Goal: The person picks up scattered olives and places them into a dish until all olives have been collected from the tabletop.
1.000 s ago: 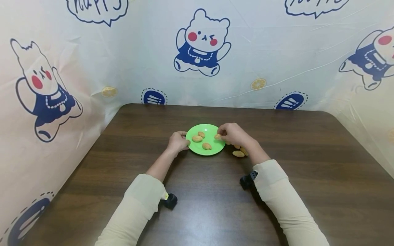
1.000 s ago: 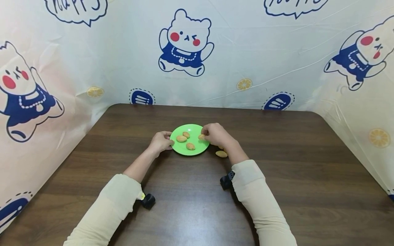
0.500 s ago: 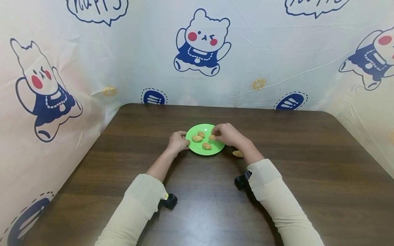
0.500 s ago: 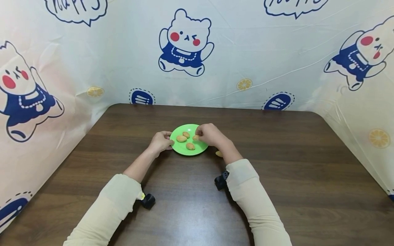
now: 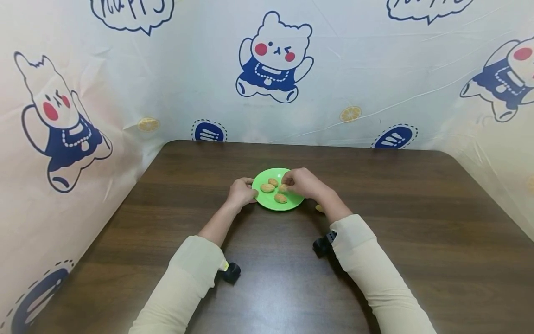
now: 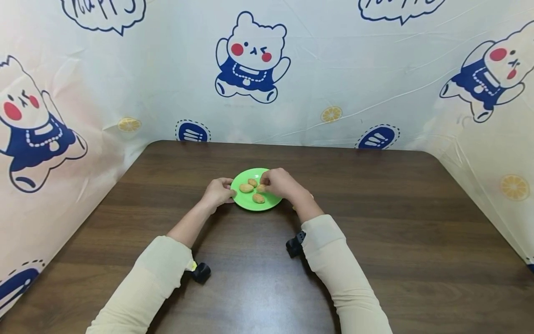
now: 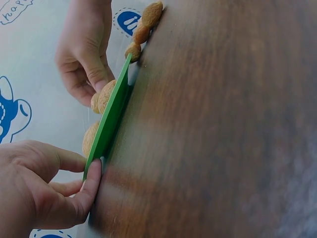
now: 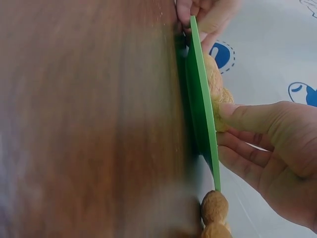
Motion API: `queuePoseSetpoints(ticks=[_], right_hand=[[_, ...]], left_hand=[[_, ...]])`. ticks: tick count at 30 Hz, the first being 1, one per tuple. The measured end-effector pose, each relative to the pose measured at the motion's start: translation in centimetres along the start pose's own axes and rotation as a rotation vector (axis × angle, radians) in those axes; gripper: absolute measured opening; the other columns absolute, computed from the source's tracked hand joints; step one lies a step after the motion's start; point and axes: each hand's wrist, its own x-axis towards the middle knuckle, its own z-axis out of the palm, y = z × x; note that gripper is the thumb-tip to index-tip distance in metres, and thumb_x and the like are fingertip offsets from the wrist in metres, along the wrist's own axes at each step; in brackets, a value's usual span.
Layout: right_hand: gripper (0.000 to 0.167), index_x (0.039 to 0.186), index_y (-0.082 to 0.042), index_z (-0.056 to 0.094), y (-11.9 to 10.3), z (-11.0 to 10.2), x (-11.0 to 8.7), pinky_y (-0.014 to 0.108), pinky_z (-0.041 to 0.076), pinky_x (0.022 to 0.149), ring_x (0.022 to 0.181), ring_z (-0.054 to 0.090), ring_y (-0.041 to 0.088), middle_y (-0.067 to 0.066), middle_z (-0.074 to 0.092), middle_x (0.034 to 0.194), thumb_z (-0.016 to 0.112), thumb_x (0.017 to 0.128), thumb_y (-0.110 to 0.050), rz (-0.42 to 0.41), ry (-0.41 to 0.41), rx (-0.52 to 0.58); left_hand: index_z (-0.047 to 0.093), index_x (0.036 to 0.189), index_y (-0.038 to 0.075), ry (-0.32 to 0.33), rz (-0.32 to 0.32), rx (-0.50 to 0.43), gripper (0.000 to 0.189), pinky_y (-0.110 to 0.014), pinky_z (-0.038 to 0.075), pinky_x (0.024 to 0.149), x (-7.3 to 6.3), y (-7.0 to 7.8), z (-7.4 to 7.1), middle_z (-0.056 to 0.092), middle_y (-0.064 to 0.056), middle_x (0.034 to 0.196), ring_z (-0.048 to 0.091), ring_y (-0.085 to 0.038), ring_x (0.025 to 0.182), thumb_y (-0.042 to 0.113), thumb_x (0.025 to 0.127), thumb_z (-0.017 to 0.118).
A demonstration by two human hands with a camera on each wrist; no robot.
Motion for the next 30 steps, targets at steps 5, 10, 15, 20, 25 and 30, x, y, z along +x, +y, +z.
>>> queuePoseSetpoints(ticks=[5,10,15,20,25,30], right_hand=[[0.016,0.100,-0.008,0.069,-0.34,0.22,0.26,0.028,0.051,0.076,0.088,0.059,0.016,0.003,0.066,0.094,0.068,0.085,-0.011,-0.020,-0.004,-0.005],[0.017,0.101,-0.007,0.069,-0.55,0.42,0.52,0.027,0.052,0.075,0.089,0.060,0.017,0.003,0.066,0.095,0.067,0.085,-0.010,-0.019,-0.025,-0.012],[0.019,0.104,-0.006,0.068,-0.65,0.56,0.61,0.028,0.052,0.077,0.090,0.060,0.018,0.004,0.066,0.097,0.067,0.085,-0.010,-0.009,-0.039,-0.027],[0.021,0.106,-0.004,0.068,-0.71,0.65,0.70,0.028,0.052,0.079,0.092,0.060,0.019,0.006,0.066,0.099,0.066,0.086,-0.009,-0.011,-0.048,-0.051],[0.023,0.108,-0.004,0.067,-0.83,0.63,0.72,0.029,0.052,0.080,0.095,0.060,0.020,0.007,0.065,0.101,0.066,0.086,-0.009,-0.001,-0.061,-0.050],[0.022,0.107,-0.004,0.068,-0.79,0.72,0.73,0.029,0.052,0.080,0.094,0.059,0.020,0.007,0.065,0.100,0.066,0.086,-0.008,-0.008,-0.058,-0.050]], left_hand=[[0.043,0.132,-0.006,-0.001,0.000,-0.005,0.047,-0.024,0.057,0.069,0.05,0.00,0.05,0.054,-0.020,0.108,0.061,-0.029,0.094,-0.007,0.086,0.053],[0.043,0.132,-0.006,0.000,0.006,-0.006,0.047,-0.023,0.057,0.069,0.10,0.00,0.06,0.054,-0.020,0.108,0.061,-0.028,0.094,-0.007,0.086,0.054],[0.043,0.132,-0.006,0.002,0.004,-0.007,0.048,-0.024,0.057,0.070,0.11,-0.03,0.01,0.053,-0.020,0.110,0.060,-0.028,0.095,-0.007,0.086,0.054],[0.043,0.132,-0.006,0.003,-0.004,-0.009,0.048,-0.024,0.057,0.069,0.11,0.07,0.08,0.052,-0.020,0.110,0.060,-0.028,0.094,-0.007,0.085,0.053],[0.044,0.132,-0.005,0.008,-0.013,-0.004,0.048,-0.023,0.057,0.068,0.15,0.05,0.04,0.052,-0.019,0.110,0.060,-0.028,0.093,-0.008,0.085,0.053],[0.044,0.132,-0.005,0.011,-0.016,0.000,0.048,-0.023,0.057,0.068,0.20,0.00,0.01,0.052,-0.019,0.110,0.060,-0.027,0.093,-0.008,0.085,0.053]])
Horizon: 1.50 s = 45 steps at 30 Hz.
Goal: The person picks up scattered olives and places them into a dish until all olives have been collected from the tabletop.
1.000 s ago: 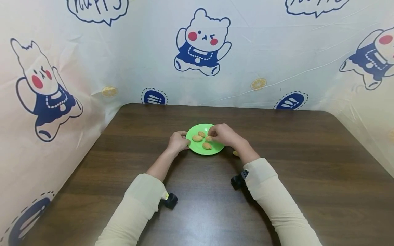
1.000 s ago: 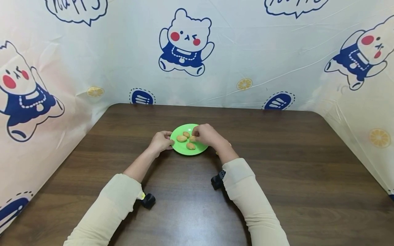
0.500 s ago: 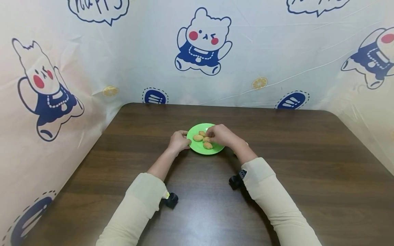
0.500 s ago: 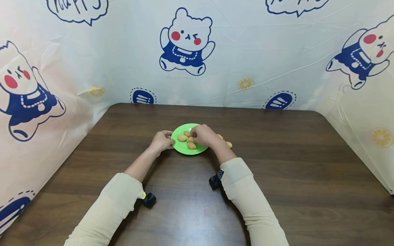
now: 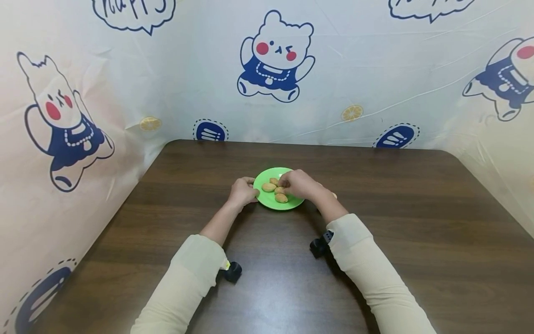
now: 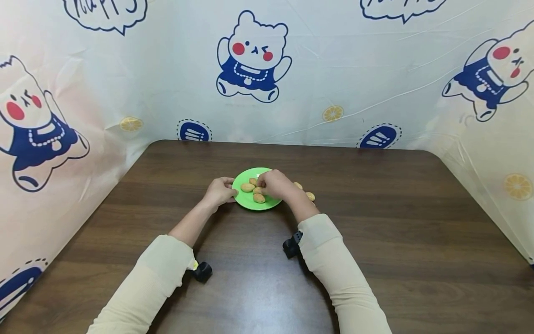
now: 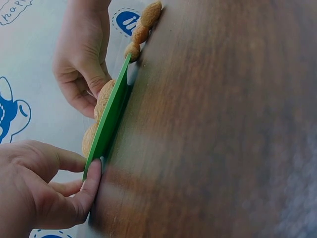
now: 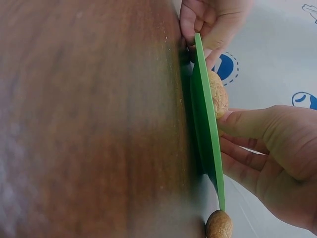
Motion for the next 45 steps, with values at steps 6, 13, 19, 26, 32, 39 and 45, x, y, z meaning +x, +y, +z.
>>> queuePoseSetpoints(ticks=[6,13,19,26,32,39,45], right_hand=[[0.020,0.105,-0.004,0.068,0.0,0.1,0.0,0.029,0.052,0.079,0.092,0.060,0.019,0.007,0.066,0.098,0.067,0.085,-0.008,-0.010,0.009,-0.009],[0.021,0.106,-0.004,0.068,-0.2,0.0,-0.1,0.029,0.052,0.079,0.092,0.059,0.019,0.007,0.065,0.099,0.066,0.085,-0.008,-0.001,0.006,-0.010],[0.025,0.110,-0.004,0.067,-0.4,-0.3,-0.3,0.028,0.052,0.079,0.094,0.059,0.019,0.007,0.065,0.101,0.066,0.085,-0.008,0.002,0.007,-0.008],[0.025,0.110,-0.006,0.067,-0.6,-0.5,-0.5,0.028,0.052,0.080,0.095,0.059,0.019,0.006,0.065,0.104,0.066,0.085,-0.008,0.027,-0.005,-0.001],[0.022,0.108,-0.007,0.068,-0.3,-0.6,-0.8,0.027,0.052,0.080,0.094,0.060,0.018,0.005,0.066,0.103,0.067,0.085,-0.010,-0.003,0.014,-0.009],[0.023,0.108,-0.005,0.068,0.0,-0.8,-1.4,0.027,0.053,0.079,0.095,0.060,0.019,0.006,0.065,0.104,0.067,0.085,-0.006,-0.032,0.030,0.005],[0.025,0.110,-0.003,0.066,0.2,-1.2,-1.9,0.028,0.053,0.079,0.096,0.060,0.020,0.008,0.065,0.106,0.065,0.085,-0.004,-0.011,0.033,0.022]], left_hand=[[0.043,0.132,-0.005,-0.004,0.001,-0.001,0.048,-0.023,0.057,0.068,0.0,-0.1,0.0,0.053,-0.019,0.108,0.061,-0.027,0.092,-0.007,0.085,0.053],[0.043,0.133,-0.005,-0.005,0.006,0.003,0.049,-0.024,0.057,0.068,0.0,0.0,0.1,0.053,-0.019,0.108,0.061,-0.027,0.092,-0.007,0.085,0.054],[0.043,0.133,-0.006,-0.006,0.007,-0.004,0.049,-0.023,0.057,0.069,0.0,0.1,0.1,0.053,-0.020,0.109,0.061,-0.028,0.093,-0.008,0.085,0.053],[0.043,0.133,-0.005,-0.005,-0.002,-0.008,0.048,-0.024,0.057,0.069,0.0,0.0,0.1,0.054,-0.019,0.109,0.061,-0.028,0.094,-0.007,0.085,0.053],[0.043,0.132,-0.005,-0.004,0.009,-0.012,0.048,-0.024,0.057,0.070,0.0,0.0,0.1,0.054,-0.020,0.108,0.060,-0.028,0.094,-0.007,0.086,0.053],[0.044,0.132,-0.005,-0.004,0.010,-0.005,0.046,-0.025,0.057,0.070,-0.1,0.0,0.0,0.054,-0.019,0.106,0.060,-0.028,0.093,-0.006,0.087,0.053],[0.043,0.132,-0.005,-0.003,0.010,0.000,0.047,-0.024,0.057,0.070,-0.1,0.1,0.0,0.054,-0.019,0.107,0.060,-0.028,0.093,-0.006,0.086,0.053]])
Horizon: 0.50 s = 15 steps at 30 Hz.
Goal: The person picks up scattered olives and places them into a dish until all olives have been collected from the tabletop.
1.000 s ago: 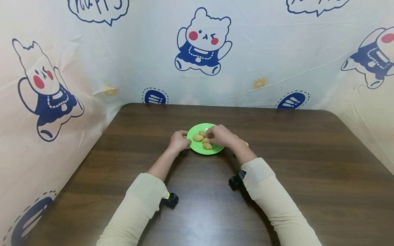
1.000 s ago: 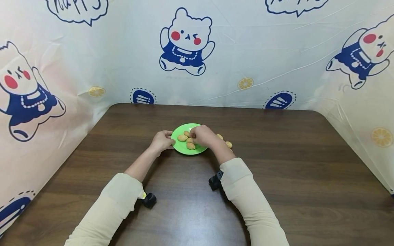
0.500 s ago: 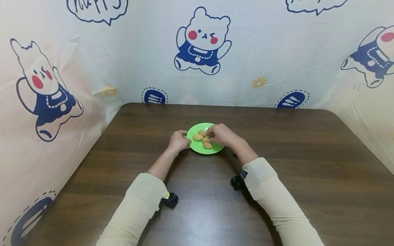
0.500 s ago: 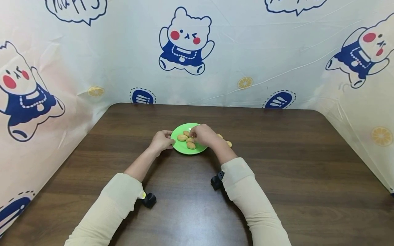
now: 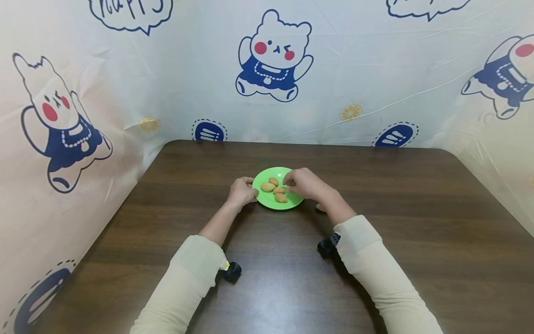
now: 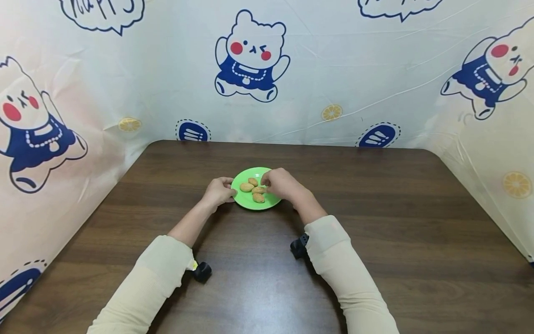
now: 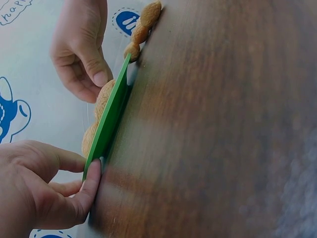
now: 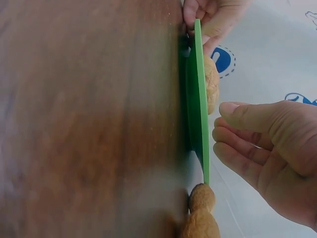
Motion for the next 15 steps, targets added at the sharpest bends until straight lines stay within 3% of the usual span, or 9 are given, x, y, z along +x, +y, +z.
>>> queuePoseSetpoints(ticks=[15], right_hand=[[0.028,0.115,0.000,0.063,1.0,-1.4,-1.4,0.032,0.053,0.078,0.097,0.058,0.022,0.011,0.063,0.110,0.061,0.087,-0.001,0.065,-0.006,0.027]], left_hand=[[0.043,0.132,-0.006,-0.006,0.001,-0.012,0.047,-0.024,0.057,0.070,0.0,0.0,0.1,0.054,-0.020,0.108,0.061,-0.029,0.094,-0.007,0.086,0.053]])
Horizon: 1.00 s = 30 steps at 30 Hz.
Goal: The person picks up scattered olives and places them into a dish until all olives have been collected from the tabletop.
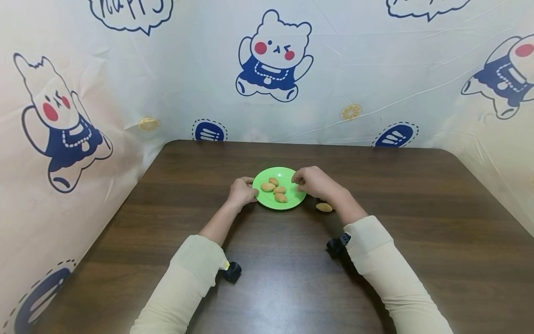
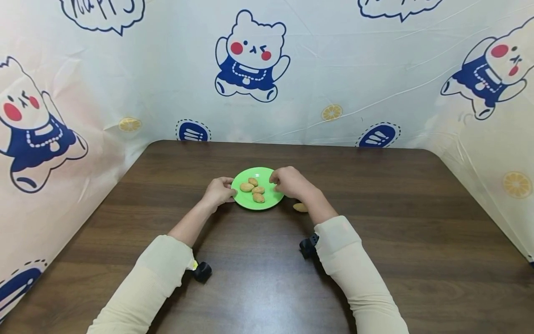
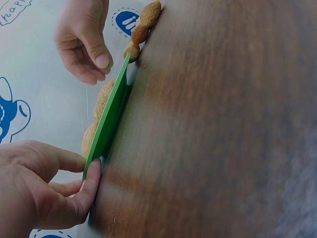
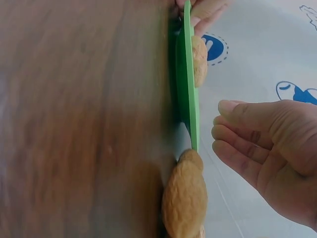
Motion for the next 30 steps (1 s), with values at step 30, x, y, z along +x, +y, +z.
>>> queuePoseSetpoints(ticks=[30], right_hand=[[0.024,0.109,-0.002,0.066,3.4,-0.8,-1.9,0.036,0.053,0.079,0.093,0.059,0.024,0.011,0.065,0.101,0.065,0.086,-0.006,0.103,0.048,-0.019]], left_hand=[[0.043,0.133,-0.005,0.012,-0.014,0.007,0.049,-0.022,0.056,0.068,0.2,-0.1,0.0,0.052,-0.018,0.104,0.060,-0.027,0.092,-0.008,0.085,0.054]])
